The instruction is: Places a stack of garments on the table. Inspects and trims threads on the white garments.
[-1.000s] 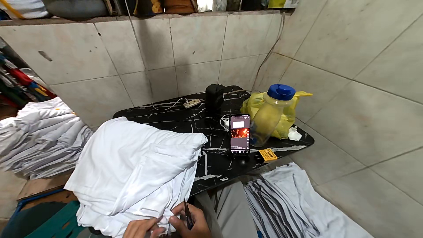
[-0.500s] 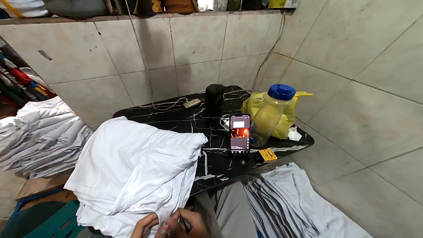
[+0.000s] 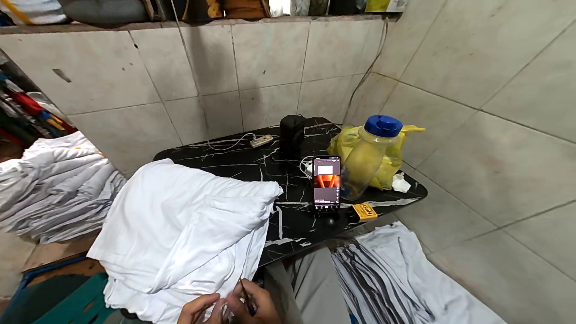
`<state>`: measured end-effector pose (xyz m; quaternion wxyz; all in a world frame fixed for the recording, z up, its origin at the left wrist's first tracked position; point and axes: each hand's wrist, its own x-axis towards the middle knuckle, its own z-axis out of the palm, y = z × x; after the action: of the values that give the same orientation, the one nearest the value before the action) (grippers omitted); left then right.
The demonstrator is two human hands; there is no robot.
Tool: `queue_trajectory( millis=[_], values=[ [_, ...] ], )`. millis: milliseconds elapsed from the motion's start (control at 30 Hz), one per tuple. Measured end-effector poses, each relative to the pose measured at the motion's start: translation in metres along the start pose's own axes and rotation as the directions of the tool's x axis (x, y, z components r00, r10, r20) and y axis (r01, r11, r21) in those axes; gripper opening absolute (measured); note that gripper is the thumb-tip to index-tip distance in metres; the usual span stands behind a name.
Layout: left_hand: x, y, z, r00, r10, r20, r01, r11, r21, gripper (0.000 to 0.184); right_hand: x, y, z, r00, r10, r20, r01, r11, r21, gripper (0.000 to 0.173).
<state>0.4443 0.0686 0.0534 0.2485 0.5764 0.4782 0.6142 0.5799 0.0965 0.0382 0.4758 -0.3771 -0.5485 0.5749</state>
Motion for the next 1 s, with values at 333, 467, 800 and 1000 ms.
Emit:
queue_trajectory(
  millis=[333, 467, 800, 1000],
  values=[
    [0.0008, 0.0011, -0.0028, 1.0, -0.001, 0.022, 0.0, 0.999, 0.032, 0.014, -0.002, 0.0043, 0.0007, 0.999, -0.034, -0.016, 0.035, 0.997, 0.073, 0.017],
    [-0.0005, -0.0015, -0.0031, 1.0, 0.002, 0.026, -0.002, 1.0, 0.03, 0.011, -0.0016, 0.0038, -0.0001, 0.999, -0.033, -0.016, 0.034, 0.998, 0.051, 0.019],
    [-0.0012, -0.0032, -0.005, 0.999, -0.003, 0.049, 0.002, 1.0, 0.025, 0.011, -0.0017, 0.0051, -0.0024, 1.0, -0.014, -0.026, 0.015, 1.0, 0.026, 0.016],
    [-0.0017, -0.0024, -0.0051, 0.999, -0.004, 0.054, 0.002, 0.999, 0.036, 0.009, -0.0015, 0.0029, -0.0041, 1.0, 0.022, -0.021, -0.021, 0.999, 0.042, 0.015]
  ],
)
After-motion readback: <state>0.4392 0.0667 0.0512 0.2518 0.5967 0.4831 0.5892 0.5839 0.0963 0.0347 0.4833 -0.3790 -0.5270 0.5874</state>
